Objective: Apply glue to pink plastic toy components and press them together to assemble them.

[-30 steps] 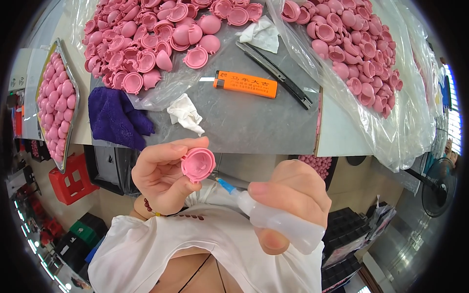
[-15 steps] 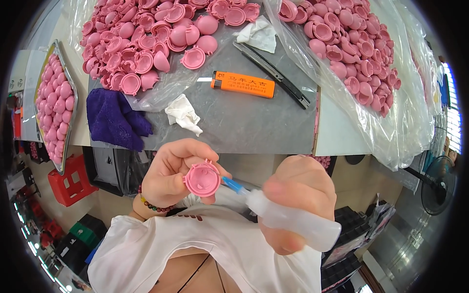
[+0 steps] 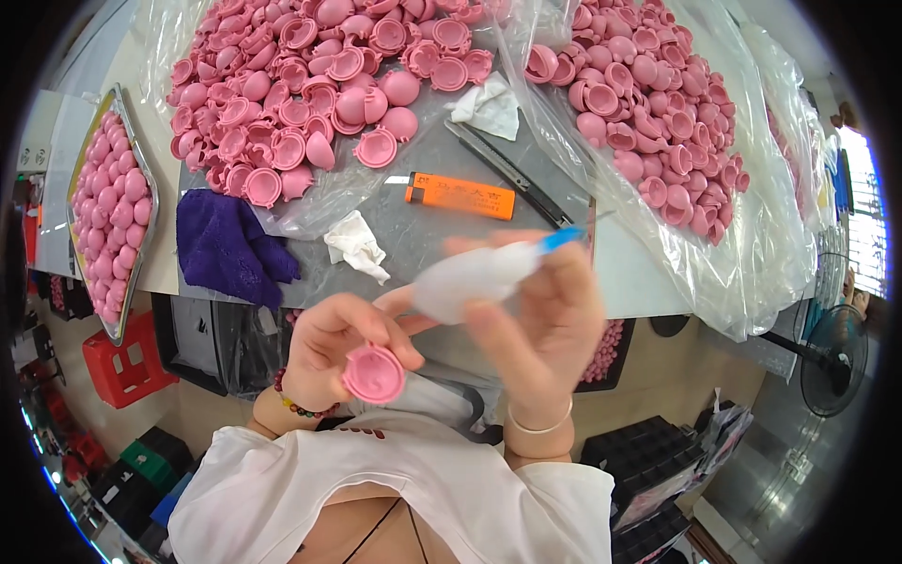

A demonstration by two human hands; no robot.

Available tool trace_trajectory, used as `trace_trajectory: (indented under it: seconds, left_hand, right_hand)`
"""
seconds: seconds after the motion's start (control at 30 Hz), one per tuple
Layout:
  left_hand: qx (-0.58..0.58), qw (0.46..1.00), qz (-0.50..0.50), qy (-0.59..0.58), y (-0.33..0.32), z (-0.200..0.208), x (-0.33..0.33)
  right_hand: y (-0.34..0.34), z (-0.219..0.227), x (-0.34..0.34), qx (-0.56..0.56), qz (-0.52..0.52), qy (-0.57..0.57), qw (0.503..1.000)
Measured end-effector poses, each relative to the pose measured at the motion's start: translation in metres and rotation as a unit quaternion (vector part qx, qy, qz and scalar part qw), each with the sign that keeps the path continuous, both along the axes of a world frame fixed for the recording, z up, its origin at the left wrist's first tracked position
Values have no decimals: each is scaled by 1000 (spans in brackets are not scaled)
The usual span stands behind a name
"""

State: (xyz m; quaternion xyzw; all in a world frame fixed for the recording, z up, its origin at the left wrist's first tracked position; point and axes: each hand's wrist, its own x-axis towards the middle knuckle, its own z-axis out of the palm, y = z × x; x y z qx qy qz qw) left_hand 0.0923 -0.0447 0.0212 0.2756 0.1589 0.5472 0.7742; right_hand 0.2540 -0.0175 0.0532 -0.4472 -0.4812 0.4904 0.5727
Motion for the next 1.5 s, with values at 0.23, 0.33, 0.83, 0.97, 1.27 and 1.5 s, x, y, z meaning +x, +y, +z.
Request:
trace_trajectory:
  seconds: [0.23, 0.33, 0.83, 0.97, 1.27, 1.5]
  left_hand:
    - [47, 998, -11, 28, -8, 1, -11]
    - [99, 993, 20, 59, -14, -7, -17]
    - [-11, 965, -254, 58, -43, -42, 81]
    - [-46, 946, -313, 65, -45, -84, 122]
    - [-96, 930, -333, 123, -49, -129, 158]
    - [-115, 928, -325, 141, -48, -130, 159]
  right_hand:
    - [24, -8, 5, 143, 134, -203, 960]
    - [51, -12, 6, 183, 47, -372, 909]
    - [-85, -45, 145, 58, -350, 52, 933]
    - [-125, -106, 151, -196, -315, 55, 927]
    - [-106, -180, 165, -192, -293, -72, 934]
    - [-110, -189, 169, -163, -285, -156, 932]
